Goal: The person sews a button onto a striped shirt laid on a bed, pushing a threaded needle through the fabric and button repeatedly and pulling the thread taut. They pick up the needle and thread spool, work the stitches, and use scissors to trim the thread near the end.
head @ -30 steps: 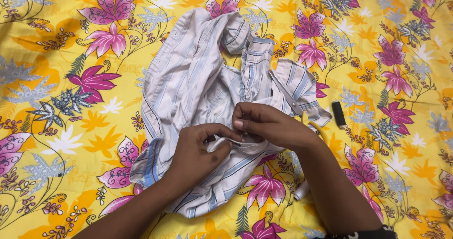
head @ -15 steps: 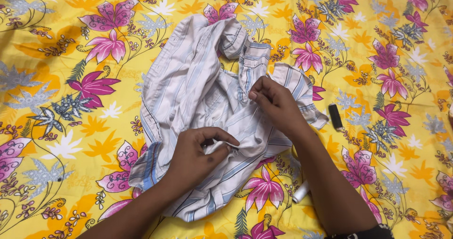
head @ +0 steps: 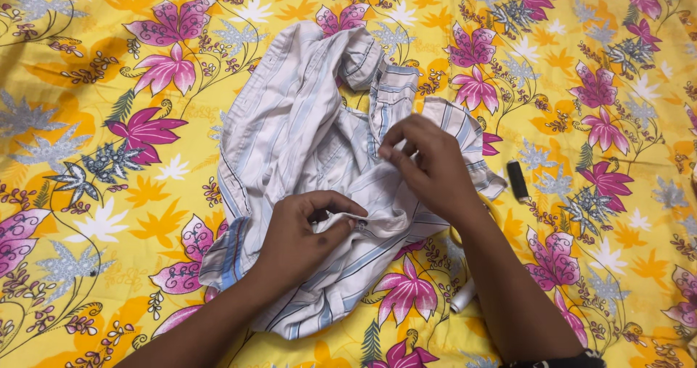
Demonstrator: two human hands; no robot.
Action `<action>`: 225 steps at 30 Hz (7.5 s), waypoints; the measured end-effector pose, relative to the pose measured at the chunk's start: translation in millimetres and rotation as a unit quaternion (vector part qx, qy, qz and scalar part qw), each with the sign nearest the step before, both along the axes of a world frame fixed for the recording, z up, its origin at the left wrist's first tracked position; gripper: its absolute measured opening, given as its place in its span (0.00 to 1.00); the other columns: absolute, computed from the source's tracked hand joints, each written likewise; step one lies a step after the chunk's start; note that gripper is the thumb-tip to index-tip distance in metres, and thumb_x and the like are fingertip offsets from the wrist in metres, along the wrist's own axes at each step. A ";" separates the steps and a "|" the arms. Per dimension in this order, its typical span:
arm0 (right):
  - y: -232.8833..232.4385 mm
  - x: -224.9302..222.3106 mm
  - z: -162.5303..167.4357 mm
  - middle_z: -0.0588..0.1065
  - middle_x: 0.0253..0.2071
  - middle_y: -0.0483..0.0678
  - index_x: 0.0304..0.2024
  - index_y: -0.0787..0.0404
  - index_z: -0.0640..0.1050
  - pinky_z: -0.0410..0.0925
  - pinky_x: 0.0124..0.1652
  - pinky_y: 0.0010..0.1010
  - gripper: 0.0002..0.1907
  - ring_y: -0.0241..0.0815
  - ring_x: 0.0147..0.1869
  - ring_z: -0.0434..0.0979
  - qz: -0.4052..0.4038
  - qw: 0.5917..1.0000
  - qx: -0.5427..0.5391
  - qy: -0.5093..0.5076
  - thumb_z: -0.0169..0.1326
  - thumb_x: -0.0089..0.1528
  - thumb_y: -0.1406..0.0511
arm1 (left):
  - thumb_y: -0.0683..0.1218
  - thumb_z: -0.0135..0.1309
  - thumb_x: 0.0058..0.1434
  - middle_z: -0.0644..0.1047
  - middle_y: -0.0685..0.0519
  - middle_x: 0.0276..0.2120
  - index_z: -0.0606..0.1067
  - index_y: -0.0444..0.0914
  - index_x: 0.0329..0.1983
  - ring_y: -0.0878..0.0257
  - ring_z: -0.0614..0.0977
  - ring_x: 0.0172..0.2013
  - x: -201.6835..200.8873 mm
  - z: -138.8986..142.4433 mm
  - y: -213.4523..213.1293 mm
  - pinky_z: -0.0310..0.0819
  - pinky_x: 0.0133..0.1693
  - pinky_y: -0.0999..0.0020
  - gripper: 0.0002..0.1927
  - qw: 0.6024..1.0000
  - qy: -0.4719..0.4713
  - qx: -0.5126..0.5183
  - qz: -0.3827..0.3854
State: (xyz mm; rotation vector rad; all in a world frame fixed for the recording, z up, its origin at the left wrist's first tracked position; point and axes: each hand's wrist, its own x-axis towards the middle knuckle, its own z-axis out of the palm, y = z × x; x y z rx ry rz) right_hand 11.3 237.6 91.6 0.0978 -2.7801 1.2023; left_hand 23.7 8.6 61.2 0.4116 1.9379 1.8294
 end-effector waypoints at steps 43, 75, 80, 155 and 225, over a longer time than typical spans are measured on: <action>11.9 -8.8 -32.6 0.73 0.27 0.40 0.35 0.59 0.85 0.62 0.29 0.21 0.07 0.26 0.29 0.68 0.080 0.993 -0.080 -0.045 0.63 0.53 0.70 | 0.37 0.58 0.57 0.85 0.53 0.32 0.84 0.33 0.39 0.72 0.83 0.35 -2.0 -6.2 -3.6 0.77 0.40 0.76 0.08 1.000 -0.021 0.016 -0.008; 9.5 -2.6 -17.0 0.71 0.25 0.37 0.39 0.60 0.84 0.56 0.26 0.23 0.05 0.25 0.26 0.60 0.053 0.995 -0.077 0.016 0.64 0.61 0.67 | 0.49 0.70 0.45 0.83 0.47 0.37 0.79 0.37 0.40 0.48 0.79 0.41 2.9 21.6 -4.0 0.70 0.43 0.54 0.20 0.920 0.319 -0.206 0.096; -11.8 12.8 2.0 0.68 0.23 0.39 0.39 0.60 0.85 0.54 0.25 0.25 0.05 0.26 0.25 0.60 0.124 0.989 -0.077 0.010 0.64 0.61 0.67 | 0.47 0.69 0.52 0.82 0.49 0.44 0.78 0.38 0.48 0.51 0.81 0.49 3.6 24.1 -1.9 0.70 0.52 0.58 0.22 0.936 0.318 -0.112 0.104; -0.4 61.7 -17.2 0.78 0.36 0.42 0.36 0.63 0.80 0.70 0.40 0.24 0.05 0.30 0.41 0.77 0.057 0.970 -0.211 -0.109 0.63 0.59 0.70 | 0.40 0.63 0.49 0.80 0.54 0.28 0.79 0.41 0.29 0.54 0.80 0.37 -1.4 29.4 -16.2 0.68 0.44 0.57 0.06 0.930 0.333 -0.151 -0.040; 16.4 42.3 -71.1 0.74 0.39 0.45 0.37 0.67 0.79 0.67 0.45 0.25 0.02 0.32 0.44 0.75 0.180 0.898 -0.345 -0.204 0.59 0.62 0.74 | 0.34 0.58 0.58 0.81 0.53 0.36 0.73 0.37 0.51 0.70 0.80 0.42 -6.0 -12.7 -3.4 0.72 0.46 0.75 0.18 0.983 -0.151 0.062 -0.082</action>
